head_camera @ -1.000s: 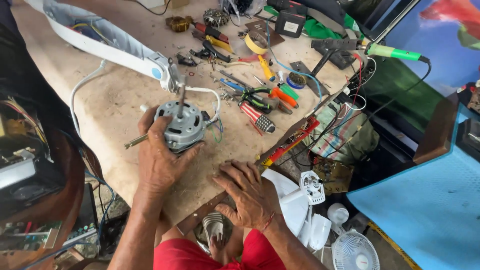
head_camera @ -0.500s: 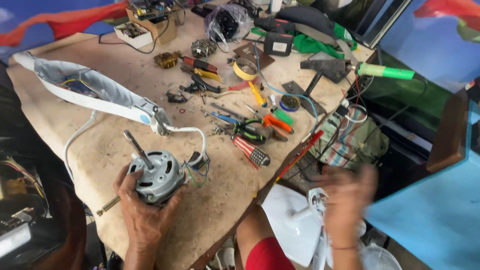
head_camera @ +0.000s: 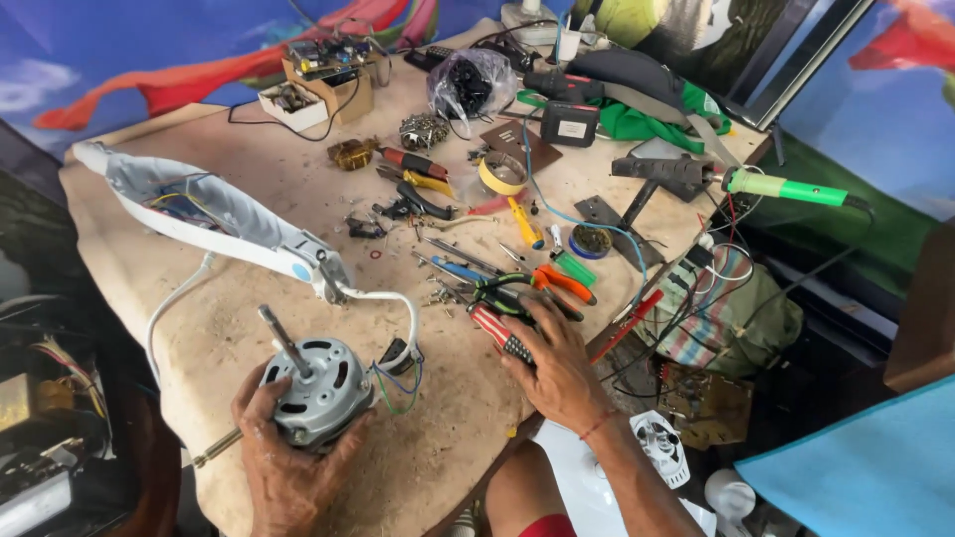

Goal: Disassembling a fan motor assembly using a screwdriver and pliers on a workbench.

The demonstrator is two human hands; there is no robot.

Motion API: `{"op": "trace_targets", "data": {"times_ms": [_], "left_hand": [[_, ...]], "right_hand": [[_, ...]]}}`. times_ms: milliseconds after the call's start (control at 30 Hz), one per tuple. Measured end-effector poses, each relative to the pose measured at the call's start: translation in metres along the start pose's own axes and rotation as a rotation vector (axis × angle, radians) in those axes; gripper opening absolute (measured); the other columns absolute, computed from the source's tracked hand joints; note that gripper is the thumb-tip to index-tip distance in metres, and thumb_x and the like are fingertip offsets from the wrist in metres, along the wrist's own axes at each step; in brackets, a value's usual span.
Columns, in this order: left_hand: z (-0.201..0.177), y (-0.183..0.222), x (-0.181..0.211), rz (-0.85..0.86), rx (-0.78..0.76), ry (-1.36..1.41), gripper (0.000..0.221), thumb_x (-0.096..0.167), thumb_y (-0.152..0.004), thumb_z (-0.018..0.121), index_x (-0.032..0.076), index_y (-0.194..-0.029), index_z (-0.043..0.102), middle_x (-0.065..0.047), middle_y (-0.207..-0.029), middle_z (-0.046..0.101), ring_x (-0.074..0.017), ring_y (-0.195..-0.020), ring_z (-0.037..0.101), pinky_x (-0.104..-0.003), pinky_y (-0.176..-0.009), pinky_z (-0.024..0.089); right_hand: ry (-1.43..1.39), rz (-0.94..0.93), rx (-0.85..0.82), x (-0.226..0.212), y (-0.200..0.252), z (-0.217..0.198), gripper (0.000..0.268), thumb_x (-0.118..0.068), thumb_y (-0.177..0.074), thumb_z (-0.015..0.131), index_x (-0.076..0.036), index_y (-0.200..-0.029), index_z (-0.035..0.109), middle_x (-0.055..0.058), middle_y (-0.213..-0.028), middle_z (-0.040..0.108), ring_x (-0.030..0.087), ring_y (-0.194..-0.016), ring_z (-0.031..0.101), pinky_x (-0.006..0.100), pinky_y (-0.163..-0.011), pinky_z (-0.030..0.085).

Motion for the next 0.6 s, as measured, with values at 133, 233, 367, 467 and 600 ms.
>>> {"op": "trace_targets", "data": {"times_ms": [133, 233, 367, 467, 600], "left_hand": [[0.003, 0.003, 0.006, 0.048, -0.036, 0.023, 0.090, 0.032, -0.063, 0.088, 0.005, -0.135, 0.041, -0.034, -0.144, 0.041, -0.0451, -0.135, 0.052, -0.046, -0.112, 0.045], [0.004, 0.000, 0.014, 0.062, -0.020, -0.006, 0.089, 0.033, -0.062, 0.089, 0.007, -0.133, 0.042, -0.034, -0.145, 0.043, -0.0464, -0.134, 0.053, -0.049, -0.111, 0.046], [0.004, 0.001, 0.010, 0.077, -0.010, -0.022, 0.093, 0.032, -0.059, 0.091, 0.002, -0.132, 0.043, -0.038, -0.144, 0.042, -0.0493, -0.134, 0.052, -0.050, -0.113, 0.044], [0.003, 0.000, 0.024, 0.080, 0.012, 0.038, 0.092, 0.027, -0.061, 0.090, 0.002, -0.135, 0.041, -0.037, -0.143, 0.042, -0.0462, -0.133, 0.055, -0.046, -0.111, 0.046], [0.002, 0.002, 0.019, 0.110, -0.014, -0.001, 0.089, 0.027, -0.063, 0.091, 0.001, -0.133, 0.043, -0.037, -0.145, 0.043, -0.0484, -0.132, 0.055, -0.048, -0.111, 0.046]], "right_hand": [[-0.153, 0.064, 0.079, 0.007, -0.013, 0.009, 0.040, -0.019, -0.106, 0.052, -0.014, -0.146, 0.050, 0.012, -0.155, 0.039, 0.043, -0.147, 0.033, 0.063, -0.119, 0.038], [-0.165, 0.160, 0.092, 0.021, -0.027, 0.021, 0.038, -0.019, -0.109, 0.045, -0.017, -0.146, 0.049, 0.011, -0.156, 0.037, 0.043, -0.146, 0.033, 0.064, -0.121, 0.038], [-0.147, 0.213, 0.113, 0.026, -0.026, 0.025, 0.039, -0.027, -0.110, 0.043, -0.018, -0.148, 0.048, 0.012, -0.157, 0.035, 0.043, -0.147, 0.033, 0.066, -0.119, 0.039], [-0.174, 0.159, 0.328, 0.023, -0.020, 0.013, 0.045, -0.036, -0.109, 0.048, -0.013, -0.148, 0.048, 0.015, -0.158, 0.035, 0.042, -0.146, 0.038, 0.065, -0.121, 0.040], [-0.329, 0.164, 0.416, 0.020, -0.009, 0.001, 0.043, -0.032, -0.112, 0.042, -0.009, -0.147, 0.046, 0.014, -0.154, 0.043, 0.038, -0.145, 0.043, 0.056, -0.120, 0.049]]}}
Point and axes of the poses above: each hand's wrist, its own y-axis away from the middle knuckle, its own z-axis out of the palm, x = y × z, the point moved 5 cm from there along -y, towards the middle knuckle
